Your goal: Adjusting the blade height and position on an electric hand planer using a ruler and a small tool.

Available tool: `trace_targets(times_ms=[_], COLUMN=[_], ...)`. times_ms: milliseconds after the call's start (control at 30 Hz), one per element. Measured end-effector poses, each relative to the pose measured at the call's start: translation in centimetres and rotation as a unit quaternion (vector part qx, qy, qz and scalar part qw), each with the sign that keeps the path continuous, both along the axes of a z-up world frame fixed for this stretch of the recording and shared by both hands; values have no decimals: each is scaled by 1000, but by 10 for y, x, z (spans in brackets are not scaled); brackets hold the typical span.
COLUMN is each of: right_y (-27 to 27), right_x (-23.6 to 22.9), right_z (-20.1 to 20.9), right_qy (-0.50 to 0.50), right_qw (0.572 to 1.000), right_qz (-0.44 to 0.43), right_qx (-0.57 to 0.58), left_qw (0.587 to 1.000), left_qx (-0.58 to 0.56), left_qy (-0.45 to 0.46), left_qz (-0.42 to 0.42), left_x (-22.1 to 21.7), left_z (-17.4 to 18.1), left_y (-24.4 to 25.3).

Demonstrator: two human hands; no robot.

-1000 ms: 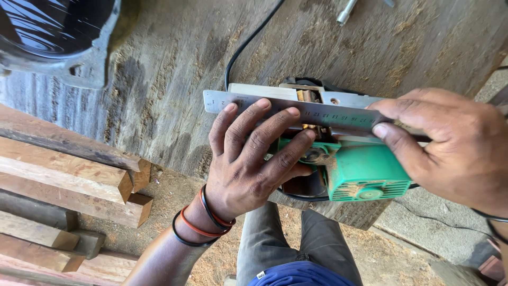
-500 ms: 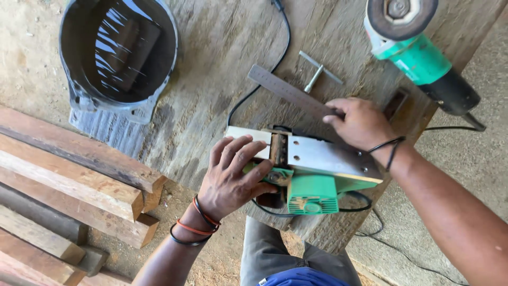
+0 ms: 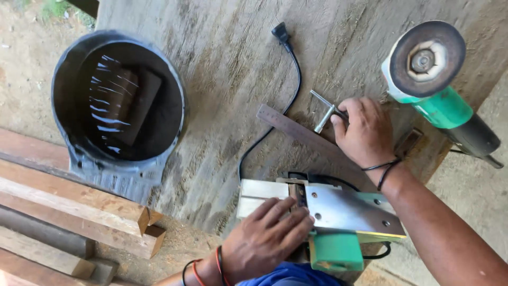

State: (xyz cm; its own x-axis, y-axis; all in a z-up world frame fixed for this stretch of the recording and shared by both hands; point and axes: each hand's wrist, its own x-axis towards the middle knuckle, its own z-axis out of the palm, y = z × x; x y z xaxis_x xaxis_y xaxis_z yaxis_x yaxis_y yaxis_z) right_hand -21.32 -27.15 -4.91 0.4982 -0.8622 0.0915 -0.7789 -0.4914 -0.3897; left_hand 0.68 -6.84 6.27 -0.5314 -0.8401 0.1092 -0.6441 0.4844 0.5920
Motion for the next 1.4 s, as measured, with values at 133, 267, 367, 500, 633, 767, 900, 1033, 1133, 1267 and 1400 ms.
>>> trace_targets(times_ms=[133, 267, 367, 500, 633, 767, 900, 1033, 1133, 1267, 1400], right_y=[3, 9, 18, 38, 59, 67, 73, 71, 74, 74, 73], right_x=[5, -7, -8, -15, -5, 8, 20, 25, 30, 30, 31], right_z=[1, 5, 37, 69, 75, 74, 64, 61, 59, 59, 63], right_qy=[-32, -114, -159, -117, -252, -196, -134, -109, -130, -112, -101], right_qw=[998, 989, 974, 955, 885, 898, 936, 919, 906, 922, 949], right_qz=[4, -16, -50, -91, -52, -76, -78, -148, -169, -139, -91], right_qx=[52, 95, 155, 257, 387, 387, 317, 350, 365, 343, 286], left_qw=[1000, 1000, 1000, 999, 1000, 999, 999, 998, 997, 996, 995], left_qx=[13, 11, -14, -34, -1, -20, -22, -11, -16, -51, -61], left_qy=[-15, -11, -15, -14, -20, -32, -44, -56, -69, -79, -82], left_qz=[-22, -4, 9, 22, 21, 6, -13, -2, -2, 8, 16], left_x=[2, 0, -3, -4, -5, -7, -6, -12, -13, -16, -18], left_z=[-5, -17, -29, -37, -33, -41, -46, -53, -55, -59, -63], left_y=[-5, 0, 8, 9, 7, 9, 12, 24, 26, 28, 32])
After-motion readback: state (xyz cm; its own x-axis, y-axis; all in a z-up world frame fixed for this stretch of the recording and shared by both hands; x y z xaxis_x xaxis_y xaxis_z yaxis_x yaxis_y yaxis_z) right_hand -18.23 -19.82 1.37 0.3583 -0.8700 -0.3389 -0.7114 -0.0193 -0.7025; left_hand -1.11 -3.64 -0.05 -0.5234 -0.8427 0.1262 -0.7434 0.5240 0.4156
